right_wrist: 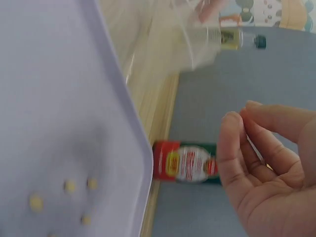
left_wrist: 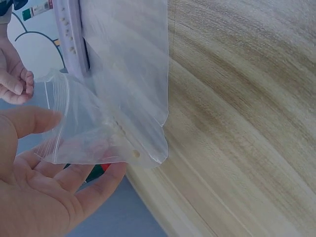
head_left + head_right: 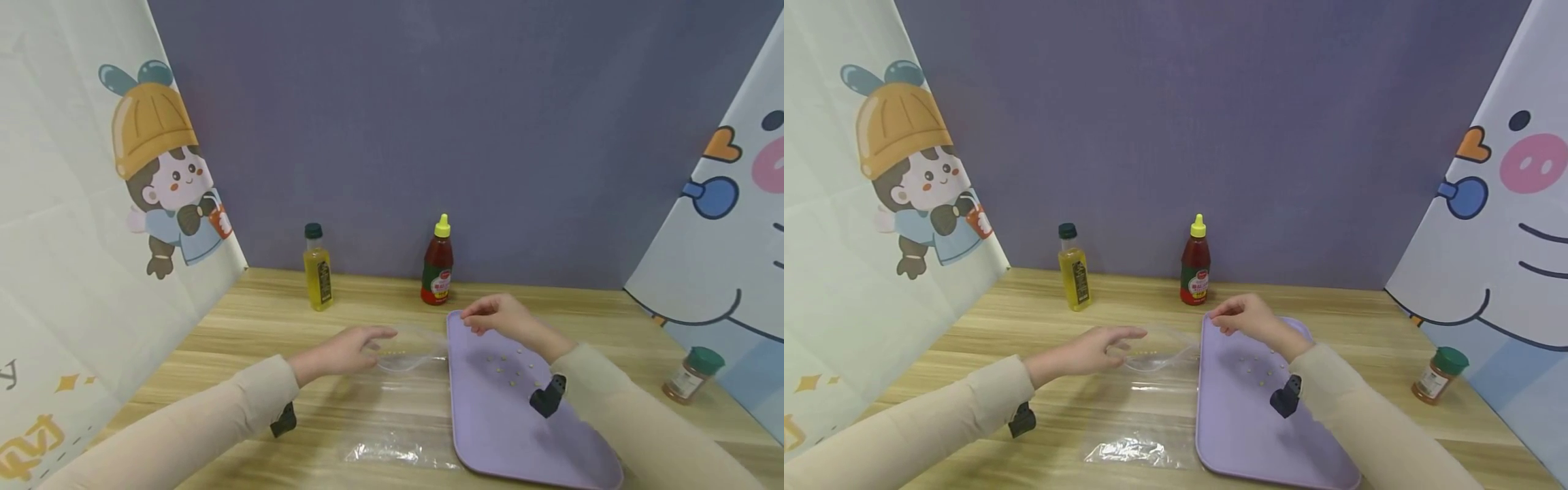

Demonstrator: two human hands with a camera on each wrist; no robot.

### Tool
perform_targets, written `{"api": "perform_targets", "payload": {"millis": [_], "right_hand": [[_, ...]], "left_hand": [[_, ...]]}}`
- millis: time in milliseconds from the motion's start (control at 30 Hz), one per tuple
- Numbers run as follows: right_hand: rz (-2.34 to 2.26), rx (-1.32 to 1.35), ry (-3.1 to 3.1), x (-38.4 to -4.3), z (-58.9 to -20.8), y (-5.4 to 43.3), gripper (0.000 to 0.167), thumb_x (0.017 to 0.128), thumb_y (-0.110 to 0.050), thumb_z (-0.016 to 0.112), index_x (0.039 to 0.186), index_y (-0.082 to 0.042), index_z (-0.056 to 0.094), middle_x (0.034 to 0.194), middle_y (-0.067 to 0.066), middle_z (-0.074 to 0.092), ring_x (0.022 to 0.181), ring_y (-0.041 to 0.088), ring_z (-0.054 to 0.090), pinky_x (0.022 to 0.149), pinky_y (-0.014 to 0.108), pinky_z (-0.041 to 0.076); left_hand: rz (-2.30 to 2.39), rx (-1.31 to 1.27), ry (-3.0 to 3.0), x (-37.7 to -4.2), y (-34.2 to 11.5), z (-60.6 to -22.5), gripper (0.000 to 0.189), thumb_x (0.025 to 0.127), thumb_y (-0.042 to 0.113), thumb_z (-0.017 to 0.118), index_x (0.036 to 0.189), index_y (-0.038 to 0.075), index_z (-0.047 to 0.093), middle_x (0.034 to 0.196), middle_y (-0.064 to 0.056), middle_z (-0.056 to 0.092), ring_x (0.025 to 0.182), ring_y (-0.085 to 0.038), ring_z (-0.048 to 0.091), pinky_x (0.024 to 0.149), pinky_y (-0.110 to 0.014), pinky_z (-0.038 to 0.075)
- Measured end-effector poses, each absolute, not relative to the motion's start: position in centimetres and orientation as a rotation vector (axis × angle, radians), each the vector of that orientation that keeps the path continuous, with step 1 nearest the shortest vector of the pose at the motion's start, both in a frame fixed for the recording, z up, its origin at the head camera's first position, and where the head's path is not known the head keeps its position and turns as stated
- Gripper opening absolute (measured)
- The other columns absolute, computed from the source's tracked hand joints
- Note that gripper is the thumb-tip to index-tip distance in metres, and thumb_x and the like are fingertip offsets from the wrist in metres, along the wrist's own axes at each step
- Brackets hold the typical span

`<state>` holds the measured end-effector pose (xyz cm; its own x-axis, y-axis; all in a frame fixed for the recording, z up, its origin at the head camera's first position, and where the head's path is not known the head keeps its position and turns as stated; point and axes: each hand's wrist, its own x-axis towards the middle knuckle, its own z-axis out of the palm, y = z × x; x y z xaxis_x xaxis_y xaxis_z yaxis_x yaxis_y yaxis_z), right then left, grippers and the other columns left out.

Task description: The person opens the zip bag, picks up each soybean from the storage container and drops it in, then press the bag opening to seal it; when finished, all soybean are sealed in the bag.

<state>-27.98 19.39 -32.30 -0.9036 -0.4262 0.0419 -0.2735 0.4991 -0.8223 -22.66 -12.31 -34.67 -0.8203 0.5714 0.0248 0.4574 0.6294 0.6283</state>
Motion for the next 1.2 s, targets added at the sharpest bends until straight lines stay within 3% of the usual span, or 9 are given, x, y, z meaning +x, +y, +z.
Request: {"api": "perform_targets", "payload": {"millis": [467, 600, 1000, 1200], "right_hand": [[-1.146, -0.469, 2.647, -30.0, -34.4, 26.0, 0.032, 0.089, -0.013, 0.067, 0.112, 0.01, 0.065, 0.103, 0.015, 0.072, 0.083, 0.015, 0.065, 0.075, 0.036, 0.059], [-1.077, -0.368, 2.66, -30.1, -35.5, 27.3, 0.029, 0.087, -0.013, 0.069, 0.108, 0.007, 0.067, 0.097, 0.011, 0.072, 0.079, 0.012, 0.061, 0.071, 0.032, 0.056], [-0.939, -0.225, 2.769, -29.9, -37.9, 28.1, 0.021, 0.076, -0.013, 0.081, 0.088, 0.001, 0.07, 0.078, 0.003, 0.065, 0.067, 0.014, 0.057, 0.059, 0.027, 0.052], [-0.947, -0.242, 2.81, -29.8, -38.2, 27.9, 0.014, 0.076, -0.008, 0.079, 0.081, 0.001, 0.069, 0.071, 0.001, 0.063, 0.06, 0.012, 0.055, 0.056, 0.027, 0.052]], "left_hand": [[0.968, 0.839, 2.674, -22.7, -12.6, -34.6, 0.061, 0.086, -0.003, 0.056, 0.145, 0.006, 0.042, 0.149, -0.012, 0.045, 0.125, -0.037, 0.055, 0.092, -0.039, 0.056], [0.971, 0.837, 2.664, -22.6, -12.6, -34.7, 0.061, 0.086, -0.003, 0.055, 0.145, 0.006, 0.042, 0.149, -0.011, 0.045, 0.125, -0.036, 0.054, 0.097, -0.041, 0.054], [0.966, 0.833, 2.661, -22.5, -12.4, -34.7, 0.06, 0.086, -0.003, 0.055, 0.145, 0.006, 0.042, 0.149, -0.011, 0.045, 0.125, -0.036, 0.054, 0.09, -0.033, 0.057], [0.97, 0.825, 2.655, -22.4, -12.3, -34.7, 0.06, 0.086, -0.003, 0.056, 0.144, 0.006, 0.043, 0.149, -0.011, 0.045, 0.126, -0.038, 0.053, 0.085, -0.033, 0.058]]}}
